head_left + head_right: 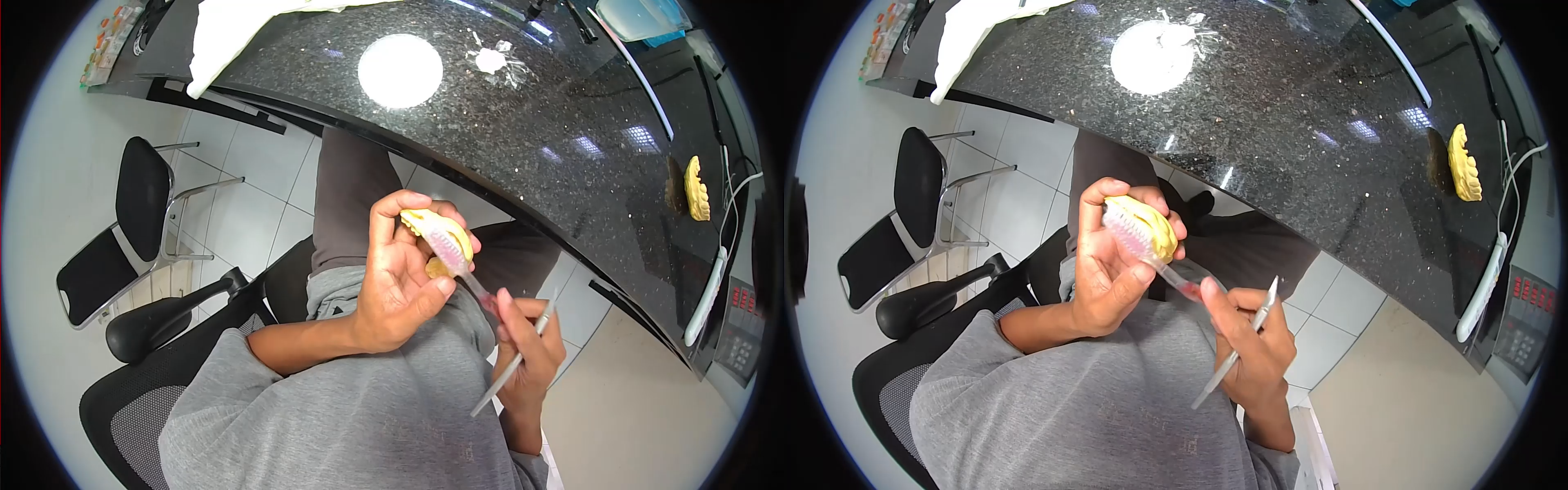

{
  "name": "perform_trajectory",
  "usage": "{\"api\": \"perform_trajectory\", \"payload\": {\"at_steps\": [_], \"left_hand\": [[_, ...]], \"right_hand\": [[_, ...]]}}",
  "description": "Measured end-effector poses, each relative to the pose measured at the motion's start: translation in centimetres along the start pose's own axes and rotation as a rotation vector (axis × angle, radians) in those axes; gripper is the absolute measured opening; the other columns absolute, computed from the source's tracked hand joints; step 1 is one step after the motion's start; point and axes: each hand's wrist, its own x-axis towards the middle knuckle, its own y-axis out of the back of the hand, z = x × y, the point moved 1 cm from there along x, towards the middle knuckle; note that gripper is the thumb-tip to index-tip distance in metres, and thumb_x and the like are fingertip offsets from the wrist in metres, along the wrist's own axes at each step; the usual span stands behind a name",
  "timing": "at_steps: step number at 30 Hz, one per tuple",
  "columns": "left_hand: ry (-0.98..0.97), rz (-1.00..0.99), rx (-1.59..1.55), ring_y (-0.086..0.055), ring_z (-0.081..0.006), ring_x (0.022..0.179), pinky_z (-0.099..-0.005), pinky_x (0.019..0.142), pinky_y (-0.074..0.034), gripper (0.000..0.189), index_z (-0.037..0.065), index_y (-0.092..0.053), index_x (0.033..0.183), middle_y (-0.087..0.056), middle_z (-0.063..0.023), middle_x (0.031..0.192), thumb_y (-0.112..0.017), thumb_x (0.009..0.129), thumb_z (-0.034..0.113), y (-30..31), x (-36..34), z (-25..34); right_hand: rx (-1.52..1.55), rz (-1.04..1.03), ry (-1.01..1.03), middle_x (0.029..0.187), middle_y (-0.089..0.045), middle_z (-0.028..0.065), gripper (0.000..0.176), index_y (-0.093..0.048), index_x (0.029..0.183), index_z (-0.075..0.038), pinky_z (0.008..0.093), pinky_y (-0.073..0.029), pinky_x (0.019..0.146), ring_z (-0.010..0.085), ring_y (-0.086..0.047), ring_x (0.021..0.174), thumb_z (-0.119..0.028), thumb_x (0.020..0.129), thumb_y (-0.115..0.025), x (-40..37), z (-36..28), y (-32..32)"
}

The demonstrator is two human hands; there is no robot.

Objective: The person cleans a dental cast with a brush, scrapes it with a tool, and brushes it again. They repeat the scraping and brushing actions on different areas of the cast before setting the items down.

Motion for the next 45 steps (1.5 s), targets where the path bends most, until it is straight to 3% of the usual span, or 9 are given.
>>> {"api": "perform_trajectory", "payload": {"at_steps": [6,12,15,20,28,32,38,41,45], "left_hand": [[-0.076,0.081,0.029,-0.05,-0.0251,0.112,-0.0389,0.09,-0.047,0.073,0.014,-0.018,0.139,-0.039,-0.0158,0.124,-0.067,0.084,0.012,0.7,0.5,0.1],[-0.078,-0.006,0.067,-0.051,-0.0253,0.11,-0.0383,0.089,-0.048,0.077,0.013,-0.017,0.14,-0.038,-0.0167,0.124,-0.068,0.083,0.013,0.4,0.5,0.2],[-0.081,-0.016,0.021,-0.051,-0.0243,0.109,-0.0376,0.088,-0.048,0.077,0.013,-0.016,0.141,-0.039,-0.0167,0.124,-0.067,0.083,0.012,-0.3,0.2,0.3],[-0.164,0.08,0.109,-0.051,-0.0237,0.11,-0.0359,0.089,-0.049,0.077,0.012,-0.017,0.141,-0.039,-0.0146,0.124,-0.067,0.082,0.011,1.0,1.1,2.2],[-0.127,-0.372,0.318,-0.06,-0.0184,0.089,-0.0271,0.072,-0.052,0.08,0.004,-0.031,0.137,-0.043,-0.013,0.118,-0.079,0.073,0.003,-0.5,2.1,3.3],[-0.011,-0.573,0.515,-0.061,-0.0144,0.087,-0.0266,0.075,-0.052,0.078,0.002,-0.031,0.137,-0.051,-0.0151,0.12,-0.078,0.074,0.0,-3.0,3.4,5.5],[-0.301,-0.613,0.851,-0.058,-0.0148,0.102,-0.0245,0.08,-0.052,0.071,0.002,-0.039,0.132,-0.045,-0.0153,0.126,-0.079,0.073,0.003,-5.5,7.4,7.6],[-0.213,-0.538,0.877,-0.055,-0.012,0.1,-0.0245,0.082,-0.051,0.074,0.0,-0.043,0.134,-0.039,-0.0113,0.123,-0.082,0.072,0.009,-6.7,8.8,8.0],[0.013,-0.629,0.473,-0.056,-0.011,0.096,-0.0224,0.082,-0.05,0.075,-0.002,-0.041,0.135,-0.045,-0.0116,0.12,-0.082,0.073,0.009,-7.8,10.1,7.3]], "right_hand": [[0.089,-0.085,-0.169,0.083,-0.06,0.012,0.027,-0.065,0.115,0.002,0.0275,-0.049,0.066,0.0179,-0.059,0.075,0.002,0.089,-0.061,-3.4,2.0,1.1],[0.088,0.129,-0.032,0.083,-0.061,0.012,0.022,-0.067,0.11,0.003,0.0266,-0.048,0.064,0.0175,-0.059,0.074,-0.002,0.089,-0.062,-2.0,1.2,1.5],[0.049,0.15,0.077,0.078,-0.061,0.01,0.038,-0.072,0.105,-0.003,0.0243,-0.043,0.051,0.015,-0.056,0.061,0.013,0.071,-0.069,-0.1,1.1,-0.2],[-0.038,-0.061,0.066,0.076,-0.061,0.0081,0.044,-0.073,0.105,-0.005,0.0254,-0.043,0.049,0.0155,-0.057,0.059,0.013,0.064,-0.071,-2.9,3.6,1.3],[-0.432,0.453,0.253,0.081,-0.062,0.0116,0.029,-0.07,0.104,0.0,0.0297,-0.048,0.058,0.0195,-0.06,0.068,0.008,0.076,-0.069,3.8,0.8,10.0],[-0.586,0.42,0.194,0.085,-0.062,0.0121,0.022,-0.07,0.102,-0.001,0.0326,-0.048,0.066,0.0239,-0.061,0.075,0.004,0.08,-0.068,6.8,2.3,12.5],[-0.704,0.362,0.215,0.085,-0.063,0.0133,0.021,-0.067,0.105,-0.001,0.0393,-0.047,0.077,0.0278,-0.061,0.079,-0.008,0.085,-0.067,7.4,3.1,13.6],[-0.357,0.603,0.272,0.075,-0.061,0.0114,0.045,-0.06,0.109,0.005,0.0387,-0.051,0.081,0.0209,-0.061,0.072,-0.037,0.1,-0.046,6.0,3.0,13.0],[0.132,0.64,0.399,0.074,-0.063,0.0151,0.045,-0.06,0.093,0.002,0.0302,-0.055,0.07,0.0179,-0.062,0.069,-0.038,0.101,-0.043,5.0,1.7,10.1]]}}
